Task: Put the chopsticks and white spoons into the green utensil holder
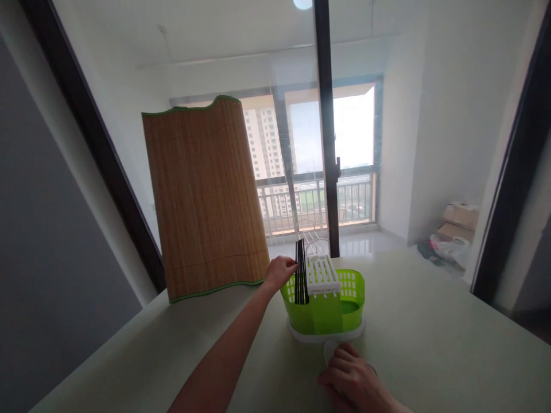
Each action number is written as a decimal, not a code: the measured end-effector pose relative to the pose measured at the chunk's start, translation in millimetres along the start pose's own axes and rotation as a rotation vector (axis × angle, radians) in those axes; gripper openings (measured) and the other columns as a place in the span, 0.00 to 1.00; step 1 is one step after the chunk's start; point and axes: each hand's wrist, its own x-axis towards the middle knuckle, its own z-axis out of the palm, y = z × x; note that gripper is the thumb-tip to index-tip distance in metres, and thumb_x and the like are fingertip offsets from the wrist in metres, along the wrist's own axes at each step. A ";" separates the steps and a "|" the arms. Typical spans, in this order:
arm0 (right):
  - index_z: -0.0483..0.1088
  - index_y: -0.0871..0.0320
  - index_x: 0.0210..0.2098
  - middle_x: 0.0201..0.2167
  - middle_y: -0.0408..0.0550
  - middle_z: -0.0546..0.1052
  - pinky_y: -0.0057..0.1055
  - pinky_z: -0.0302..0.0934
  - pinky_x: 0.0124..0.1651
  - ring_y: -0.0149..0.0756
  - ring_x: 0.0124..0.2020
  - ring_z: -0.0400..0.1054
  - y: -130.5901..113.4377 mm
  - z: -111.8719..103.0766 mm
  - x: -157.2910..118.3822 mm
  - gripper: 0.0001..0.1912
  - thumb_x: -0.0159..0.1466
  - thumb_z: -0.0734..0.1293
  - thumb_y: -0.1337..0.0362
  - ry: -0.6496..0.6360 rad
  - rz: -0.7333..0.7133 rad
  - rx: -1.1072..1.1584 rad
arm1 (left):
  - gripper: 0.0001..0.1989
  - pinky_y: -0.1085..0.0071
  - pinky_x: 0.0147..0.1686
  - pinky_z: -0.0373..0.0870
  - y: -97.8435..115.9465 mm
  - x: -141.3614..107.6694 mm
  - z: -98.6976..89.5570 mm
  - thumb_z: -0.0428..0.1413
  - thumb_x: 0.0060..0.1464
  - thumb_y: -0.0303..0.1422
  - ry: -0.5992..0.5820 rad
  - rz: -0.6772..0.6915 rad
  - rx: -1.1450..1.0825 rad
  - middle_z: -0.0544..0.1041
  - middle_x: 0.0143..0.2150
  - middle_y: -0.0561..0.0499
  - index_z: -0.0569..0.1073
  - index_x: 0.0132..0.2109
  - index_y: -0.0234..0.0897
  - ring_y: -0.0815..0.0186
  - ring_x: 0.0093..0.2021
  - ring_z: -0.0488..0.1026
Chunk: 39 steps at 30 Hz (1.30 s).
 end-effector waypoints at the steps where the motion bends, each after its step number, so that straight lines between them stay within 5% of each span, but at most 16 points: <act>1: 0.68 0.54 0.34 0.26 0.43 0.73 0.33 0.54 0.37 0.36 0.30 0.66 -0.8 -4.0 0.3 0.08 0.61 0.59 0.71 -0.014 0.047 0.022 | 0.10 0.72 0.31 0.68 1.9 -4.6 -2.4 0.59 0.52 0.37 0.036 0.006 0.006 0.81 0.34 0.49 0.79 0.37 0.36 0.65 0.32 0.76; 4: 0.68 0.54 0.38 0.30 0.44 0.74 0.35 0.55 0.40 0.37 0.34 0.66 1.2 -15.5 0.9 0.09 0.64 0.59 0.71 -0.013 0.208 0.047 | 0.13 0.72 0.35 0.67 9.1 -30.8 -9.4 0.53 0.57 0.38 0.185 0.031 0.016 0.79 0.42 0.50 0.76 0.46 0.39 0.67 0.34 0.73; 8: 0.69 0.53 0.37 0.33 0.44 0.75 0.36 0.54 0.41 0.39 0.36 0.67 13.0 -26.2 -0.1 0.09 0.64 0.60 0.71 0.002 0.387 -0.029 | 0.12 0.75 0.31 0.64 16.4 -91.9 0.5 0.49 0.60 0.39 0.320 0.134 -0.067 0.77 0.33 0.53 0.75 0.40 0.39 0.70 0.28 0.70; 14: 0.70 0.53 0.34 0.31 0.43 0.75 0.36 0.55 0.41 0.40 0.36 0.67 22.2 -26.8 -4.3 0.07 0.63 0.62 0.69 -0.047 0.463 -0.124 | 0.11 0.72 0.28 0.59 10.5 -160.9 57.1 0.51 0.57 0.40 -0.142 0.011 -0.016 0.76 0.25 0.53 0.76 0.35 0.40 0.67 0.26 0.72; 18: 0.71 0.51 0.39 0.34 0.43 0.76 0.37 0.55 0.42 0.41 0.38 0.68 20.4 -21.0 -6.7 0.08 0.62 0.63 0.69 -0.073 0.460 -0.117 | 0.09 0.70 0.28 0.60 1.6 -167.7 85.8 0.56 0.52 0.39 -0.293 -0.085 -0.028 0.77 0.27 0.52 0.77 0.34 0.40 0.64 0.28 0.73; 23: 0.70 0.52 0.41 0.34 0.44 0.76 0.38 0.54 0.43 0.42 0.37 0.68 20.9 -16.2 -8.8 0.06 0.64 0.64 0.65 -0.081 0.447 -0.116 | 0.06 0.69 0.28 0.61 -1.9 -168.8 96.6 0.54 0.51 0.33 -0.235 -0.131 -0.142 0.75 0.25 0.51 0.74 0.29 0.40 0.65 0.27 0.71; 30: 0.70 0.54 0.36 0.27 0.43 0.73 0.34 0.55 0.37 0.37 0.31 0.67 15.9 -23.1 -1.7 0.08 0.68 0.62 0.59 0.049 0.379 -0.039 | 0.11 0.72 0.25 0.60 13.0 -180.1 83.2 0.51 0.56 0.38 -0.084 -0.059 -0.442 0.71 0.22 0.53 0.73 0.33 0.38 0.69 0.23 0.66; 35: 0.70 0.54 0.38 0.26 0.43 0.73 0.33 0.57 0.36 0.36 0.29 0.66 8.0 -28.0 2.3 0.09 0.69 0.60 0.59 0.124 0.331 0.047 | 0.09 0.71 0.23 0.61 15.6 -186.8 76.2 0.51 0.56 0.39 -0.034 0.006 -0.364 0.71 0.21 0.53 0.72 0.32 0.43 0.68 0.21 0.66; 39: 0.68 0.55 0.42 0.28 0.44 0.73 0.34 0.57 0.38 0.36 0.31 0.67 1.2 -27.1 2.6 0.07 0.69 0.60 0.63 0.106 0.242 0.088 | 0.08 0.73 0.25 0.63 14.2 -182.0 48.2 0.51 0.57 0.38 0.141 0.145 -0.190 0.73 0.22 0.54 0.73 0.33 0.43 0.70 0.21 0.67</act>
